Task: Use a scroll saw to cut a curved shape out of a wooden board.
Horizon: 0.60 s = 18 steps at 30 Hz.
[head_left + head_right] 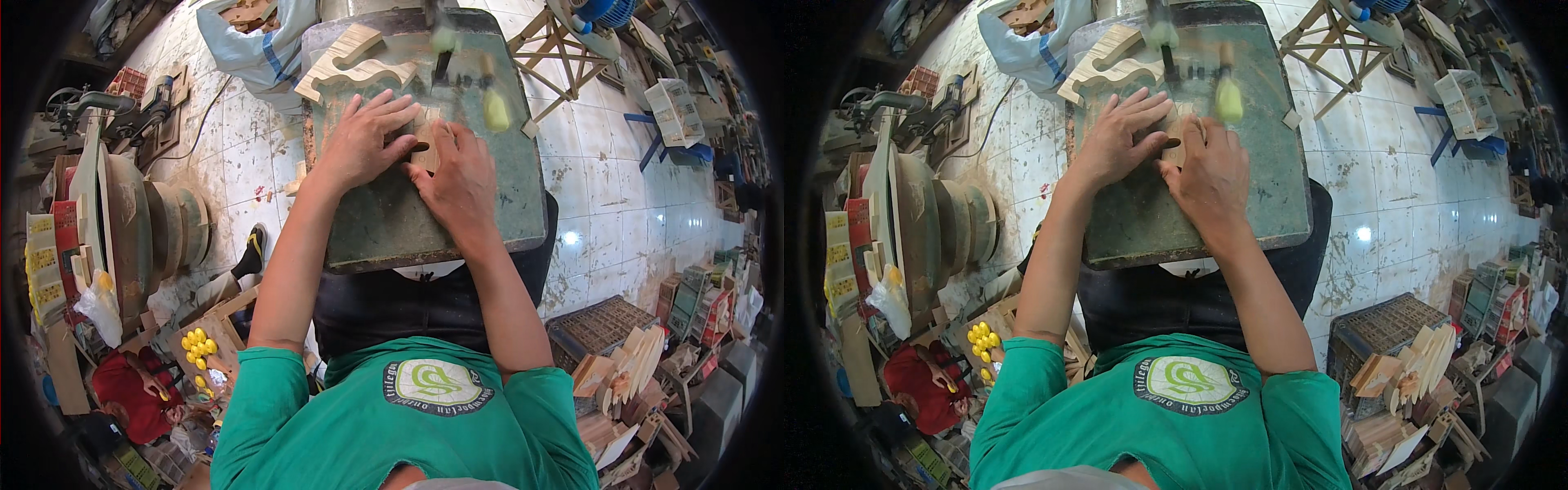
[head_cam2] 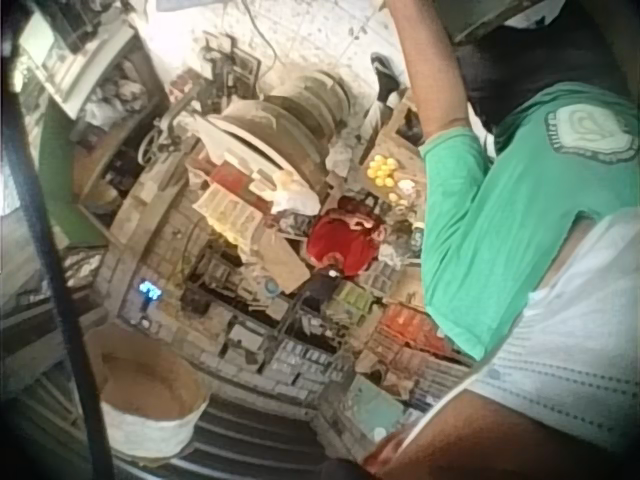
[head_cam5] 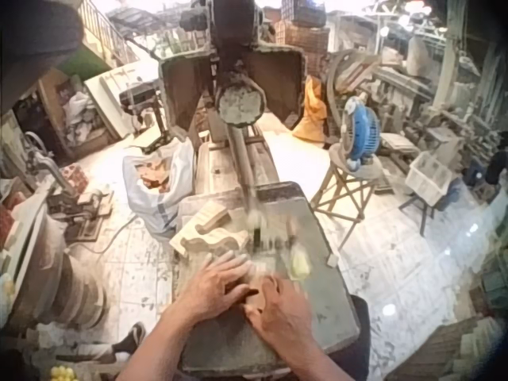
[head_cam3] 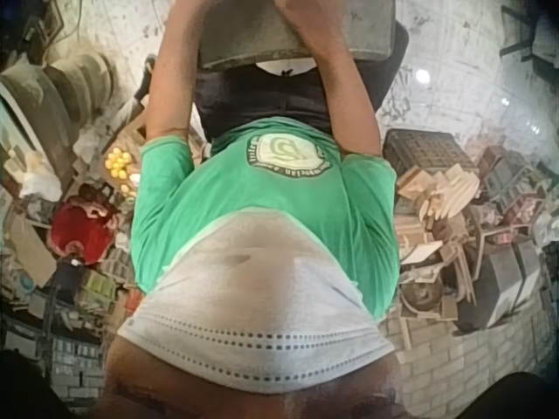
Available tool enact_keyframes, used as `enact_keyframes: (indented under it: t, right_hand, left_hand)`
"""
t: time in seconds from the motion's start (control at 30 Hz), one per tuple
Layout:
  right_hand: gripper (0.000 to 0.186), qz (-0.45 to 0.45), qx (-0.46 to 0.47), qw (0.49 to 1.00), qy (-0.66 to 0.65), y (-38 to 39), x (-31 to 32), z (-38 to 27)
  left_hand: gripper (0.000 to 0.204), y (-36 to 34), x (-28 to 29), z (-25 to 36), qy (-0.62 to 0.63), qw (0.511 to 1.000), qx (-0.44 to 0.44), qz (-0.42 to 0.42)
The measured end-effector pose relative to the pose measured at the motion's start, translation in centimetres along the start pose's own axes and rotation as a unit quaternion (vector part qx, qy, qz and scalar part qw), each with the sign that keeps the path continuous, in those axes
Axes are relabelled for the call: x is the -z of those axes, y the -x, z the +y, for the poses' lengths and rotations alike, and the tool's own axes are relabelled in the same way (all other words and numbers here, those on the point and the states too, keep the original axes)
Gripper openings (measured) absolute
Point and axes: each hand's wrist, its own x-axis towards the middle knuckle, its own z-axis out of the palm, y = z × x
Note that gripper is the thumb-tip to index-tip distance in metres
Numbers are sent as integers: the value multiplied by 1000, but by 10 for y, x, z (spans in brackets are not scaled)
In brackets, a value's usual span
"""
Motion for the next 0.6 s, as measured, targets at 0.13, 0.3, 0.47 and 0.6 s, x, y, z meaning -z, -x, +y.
enact_keyframes:
  t: [0.13, 0.3, 0.47, 0.6]
  right_hand:
    - [73, 0, 7, 1000, 5, -1, 1, 2]
    - [71, -10, 14, 1000, -7, -4, 2, 9]
    - [74, -47, 32, 998, -23, -10, 9, 21]
    - [71, -61, 59, 996, -7, -15, 11, 30]
  left_hand:
    - [53, 0, -1, 1, -11, 1000, -4, 12]
    - [54, 1, -3, 2, -15, 1000, -4, 26]
    - [53, 3, -9, 6, -32, 998, -2, 62]
    - [53, 4, -16, 8, -48, 996, -1, 80]
